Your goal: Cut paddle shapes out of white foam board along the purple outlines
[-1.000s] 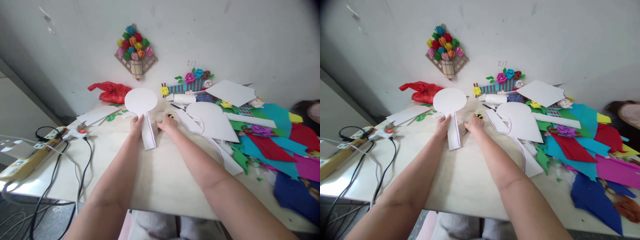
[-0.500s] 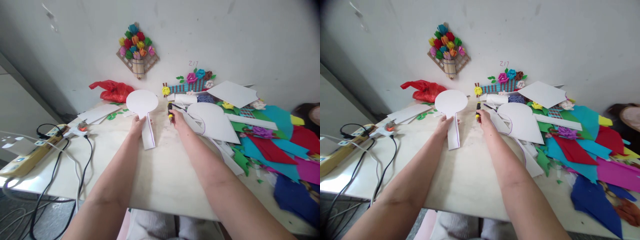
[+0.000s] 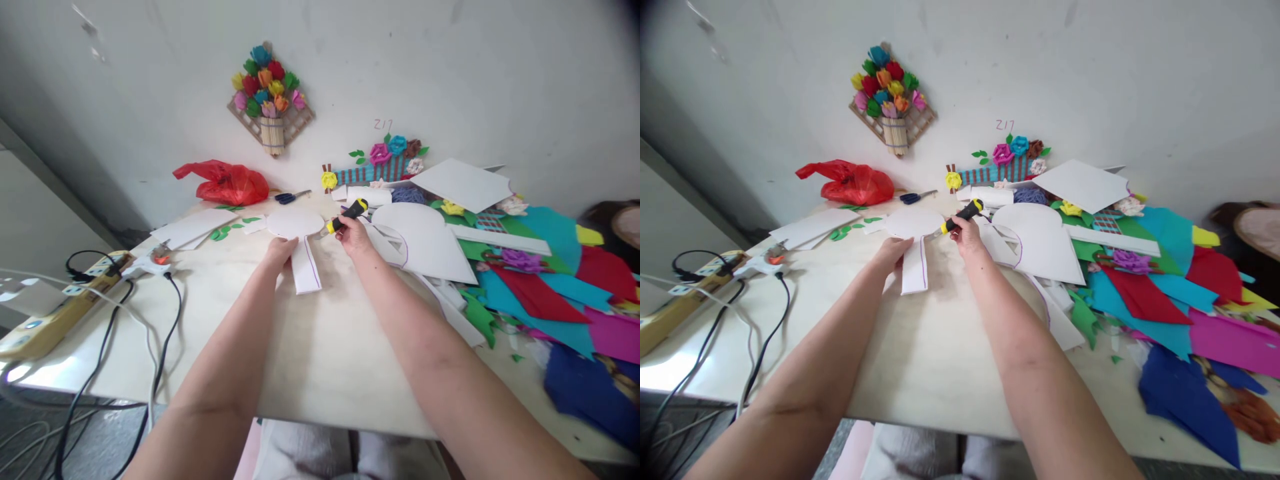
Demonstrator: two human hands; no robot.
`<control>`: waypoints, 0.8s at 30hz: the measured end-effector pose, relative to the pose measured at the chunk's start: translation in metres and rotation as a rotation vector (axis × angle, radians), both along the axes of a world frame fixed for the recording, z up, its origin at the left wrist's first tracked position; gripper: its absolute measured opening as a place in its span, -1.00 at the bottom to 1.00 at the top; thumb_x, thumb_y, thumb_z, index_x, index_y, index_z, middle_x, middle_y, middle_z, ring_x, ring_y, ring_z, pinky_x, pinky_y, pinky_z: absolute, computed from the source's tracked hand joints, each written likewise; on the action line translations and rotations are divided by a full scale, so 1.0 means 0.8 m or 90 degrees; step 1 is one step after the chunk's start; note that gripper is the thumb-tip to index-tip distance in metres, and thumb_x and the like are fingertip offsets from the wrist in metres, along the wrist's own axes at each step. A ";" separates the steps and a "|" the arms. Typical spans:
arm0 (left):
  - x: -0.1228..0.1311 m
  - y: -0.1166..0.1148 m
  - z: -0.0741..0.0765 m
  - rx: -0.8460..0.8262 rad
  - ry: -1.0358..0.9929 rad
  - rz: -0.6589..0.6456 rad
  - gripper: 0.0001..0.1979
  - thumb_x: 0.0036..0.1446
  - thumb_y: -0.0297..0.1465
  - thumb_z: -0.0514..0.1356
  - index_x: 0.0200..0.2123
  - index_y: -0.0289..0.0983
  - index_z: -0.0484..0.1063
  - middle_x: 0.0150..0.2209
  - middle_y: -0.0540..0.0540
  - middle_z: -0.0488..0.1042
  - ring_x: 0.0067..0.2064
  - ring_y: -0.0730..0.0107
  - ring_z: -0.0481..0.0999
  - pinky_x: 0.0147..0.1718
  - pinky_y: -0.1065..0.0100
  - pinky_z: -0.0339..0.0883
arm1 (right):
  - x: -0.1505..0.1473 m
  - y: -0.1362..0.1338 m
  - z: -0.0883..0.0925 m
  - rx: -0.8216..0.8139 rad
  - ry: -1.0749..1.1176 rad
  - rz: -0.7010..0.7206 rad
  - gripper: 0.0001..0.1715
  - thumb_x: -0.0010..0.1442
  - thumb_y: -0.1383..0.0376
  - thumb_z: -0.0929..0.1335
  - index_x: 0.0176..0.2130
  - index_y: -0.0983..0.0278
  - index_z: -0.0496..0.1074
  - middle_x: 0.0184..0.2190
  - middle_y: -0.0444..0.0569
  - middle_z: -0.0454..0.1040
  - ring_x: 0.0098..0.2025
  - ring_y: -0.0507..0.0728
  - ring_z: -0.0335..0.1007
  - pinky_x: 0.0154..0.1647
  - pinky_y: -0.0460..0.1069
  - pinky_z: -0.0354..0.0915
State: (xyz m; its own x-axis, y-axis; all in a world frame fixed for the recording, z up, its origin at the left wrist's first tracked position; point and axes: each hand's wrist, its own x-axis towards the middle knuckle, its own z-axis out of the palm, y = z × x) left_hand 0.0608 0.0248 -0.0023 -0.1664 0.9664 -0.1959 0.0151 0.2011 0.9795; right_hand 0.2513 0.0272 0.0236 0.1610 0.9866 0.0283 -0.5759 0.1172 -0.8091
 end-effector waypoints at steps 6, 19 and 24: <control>-0.003 -0.004 0.007 -0.005 0.093 -0.068 -0.83 -0.23 -0.48 0.38 -0.60 -0.29 0.42 -0.78 -0.07 0.34 -0.74 0.26 0.37 -0.71 0.33 0.22 | 0.000 -0.005 0.000 0.020 -0.007 -0.007 -0.64 0.08 0.24 0.33 -0.11 0.18 0.17 -0.48 -0.18 0.50 -0.71 -0.11 0.13 -0.69 -0.21 0.11; -0.005 -0.006 0.005 0.218 0.258 0.122 -0.84 -0.18 -0.48 0.30 -0.44 -0.20 0.45 -0.63 0.01 0.40 -0.43 0.23 0.51 -0.31 0.31 0.31 | -0.013 -0.001 -0.003 0.029 -0.017 -0.056 -0.64 -0.04 0.20 0.46 -0.28 0.28 0.30 -0.46 -0.13 0.55 -0.73 -0.12 0.19 -0.77 -0.20 0.12; 0.000 -0.015 0.014 0.357 0.326 0.120 -0.83 -0.03 -0.28 0.27 -0.35 -0.22 0.53 -0.37 -0.12 0.54 -0.17 0.16 0.50 -0.09 0.24 0.29 | -0.018 -0.007 0.000 0.033 -0.073 -0.097 -0.70 -0.12 0.19 0.47 -0.47 0.35 0.38 -0.52 -0.08 0.54 -0.75 -0.15 0.10 -0.78 -0.18 0.05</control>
